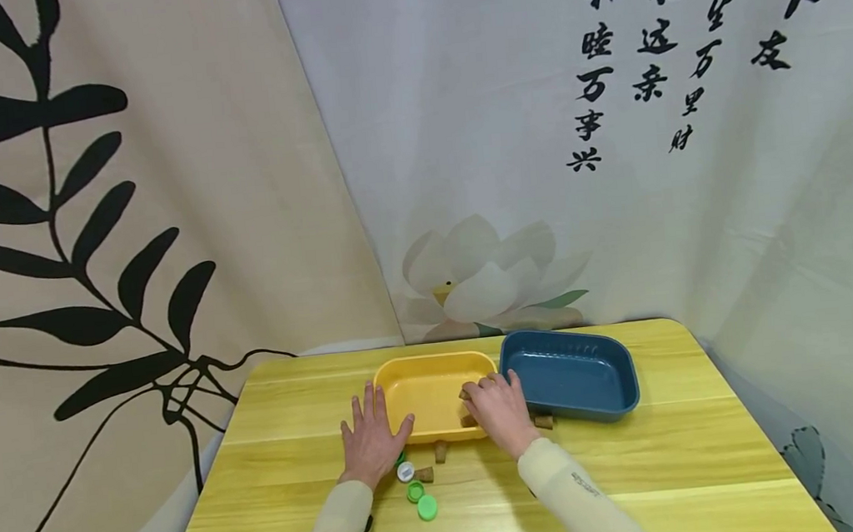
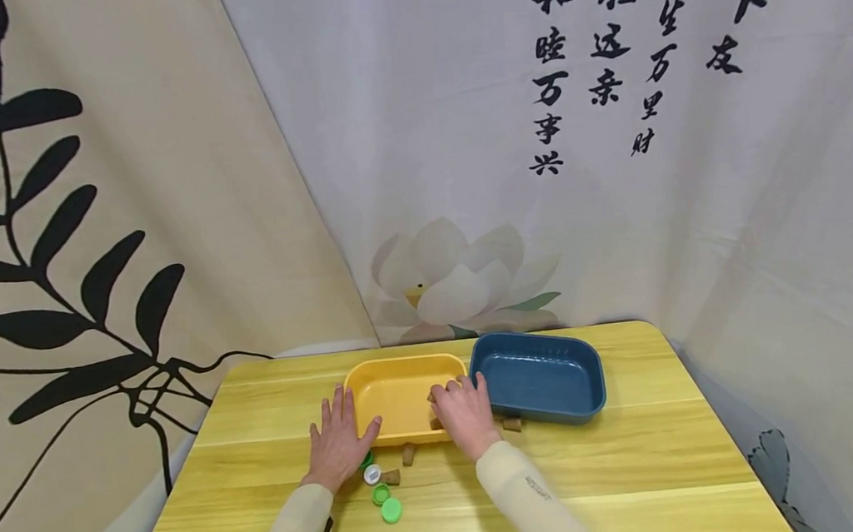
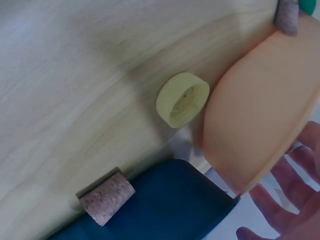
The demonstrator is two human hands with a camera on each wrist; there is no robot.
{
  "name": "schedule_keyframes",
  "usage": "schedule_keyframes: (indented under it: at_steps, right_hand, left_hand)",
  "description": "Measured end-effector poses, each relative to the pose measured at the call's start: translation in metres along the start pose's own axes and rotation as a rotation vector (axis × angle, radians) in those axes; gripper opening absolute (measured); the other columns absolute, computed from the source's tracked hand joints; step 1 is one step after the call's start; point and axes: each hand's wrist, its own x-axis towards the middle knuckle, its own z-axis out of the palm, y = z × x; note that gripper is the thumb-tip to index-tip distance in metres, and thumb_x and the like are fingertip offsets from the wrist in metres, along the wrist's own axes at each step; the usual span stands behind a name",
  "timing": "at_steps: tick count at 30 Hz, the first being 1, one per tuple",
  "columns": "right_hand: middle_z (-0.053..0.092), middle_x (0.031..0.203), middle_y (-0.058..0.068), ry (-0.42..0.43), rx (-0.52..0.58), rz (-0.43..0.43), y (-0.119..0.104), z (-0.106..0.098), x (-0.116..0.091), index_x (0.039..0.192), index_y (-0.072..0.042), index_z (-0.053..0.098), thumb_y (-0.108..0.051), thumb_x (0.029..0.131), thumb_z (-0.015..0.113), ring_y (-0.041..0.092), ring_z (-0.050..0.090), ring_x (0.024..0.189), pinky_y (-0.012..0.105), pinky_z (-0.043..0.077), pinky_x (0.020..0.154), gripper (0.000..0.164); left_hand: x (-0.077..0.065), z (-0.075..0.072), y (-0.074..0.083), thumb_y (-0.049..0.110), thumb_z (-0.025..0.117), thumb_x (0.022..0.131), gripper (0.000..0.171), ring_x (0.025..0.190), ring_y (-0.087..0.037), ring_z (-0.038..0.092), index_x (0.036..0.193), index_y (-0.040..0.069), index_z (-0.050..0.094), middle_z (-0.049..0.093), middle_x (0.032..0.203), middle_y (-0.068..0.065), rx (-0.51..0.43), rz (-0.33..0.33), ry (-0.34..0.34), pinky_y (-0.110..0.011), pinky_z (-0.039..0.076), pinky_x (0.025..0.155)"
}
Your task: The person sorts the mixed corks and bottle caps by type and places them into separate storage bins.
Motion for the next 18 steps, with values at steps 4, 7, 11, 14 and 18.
schedule_keyframes:
  at_steps: [4, 7, 11, 14, 18]
  right_hand:
    - [0.071, 0.091, -0.001, -0.039, 0.004, 0.006, 0.001, 0.005, 0.003, 0.102, -0.024, 0.073, -0.031, 0.088, 0.072, 0.029, 0.063, 0.095, 0.065, 0.038, 0.095, 0.016]
    - [0.071, 0.095, 0.001, -0.063, 0.025, 0.016, 0.001, 0.005, 0.003, 0.107, -0.022, 0.072, -0.032, 0.089, 0.071, 0.030, 0.063, 0.096, 0.065, 0.038, 0.095, 0.021]
    - [0.070, 0.103, 0.004, -0.065, 0.082, 0.034, 0.003, 0.001, -0.001, 0.116, -0.018, 0.070, -0.032, 0.087, 0.073, 0.031, 0.062, 0.102, 0.065, 0.038, 0.095, 0.032]
    - [0.068, 0.108, 0.004, -0.041, 0.128, 0.060, 0.005, -0.006, -0.007, 0.119, -0.017, 0.069, -0.033, 0.088, 0.072, 0.030, 0.060, 0.106, 0.064, 0.037, 0.097, 0.035]
    - [0.065, 0.115, 0.005, 0.001, 0.190, 0.117, 0.011, -0.015, -0.018, 0.121, -0.016, 0.068, -0.035, 0.091, 0.068, 0.030, 0.057, 0.111, 0.061, 0.038, 0.098, 0.035]
  left_hand:
    - [0.000, 0.001, 0.000, 0.071, 0.037, 0.091, 0.095, 0.143, -0.041, 0.013, 0.154, 0.003, 0.016, 0.006, 0.162, -0.011, -0.007, -0.004, -0.003, -0.073, 0.018, 0.102]
    - [0.000, 0.002, 0.001, 0.070, 0.038, 0.091, 0.095, 0.144, -0.041, 0.013, 0.154, 0.002, 0.015, 0.005, 0.162, -0.010, -0.008, -0.008, -0.007, -0.073, 0.018, 0.102]
    - [0.001, 0.003, 0.001, 0.069, 0.040, 0.091, 0.095, 0.144, -0.041, 0.012, 0.154, 0.002, 0.015, 0.005, 0.162, -0.011, -0.014, -0.010, -0.013, -0.073, 0.018, 0.102]
    - [0.001, 0.004, 0.000, 0.068, 0.041, 0.092, 0.094, 0.144, -0.041, 0.013, 0.154, 0.002, 0.015, 0.005, 0.162, -0.011, -0.013, -0.006, -0.013, -0.073, 0.019, 0.102]
    - [0.002, 0.003, -0.002, 0.066, 0.043, 0.092, 0.094, 0.143, -0.041, 0.013, 0.154, 0.002, 0.015, 0.006, 0.162, -0.011, -0.010, -0.002, -0.007, -0.073, 0.020, 0.102]
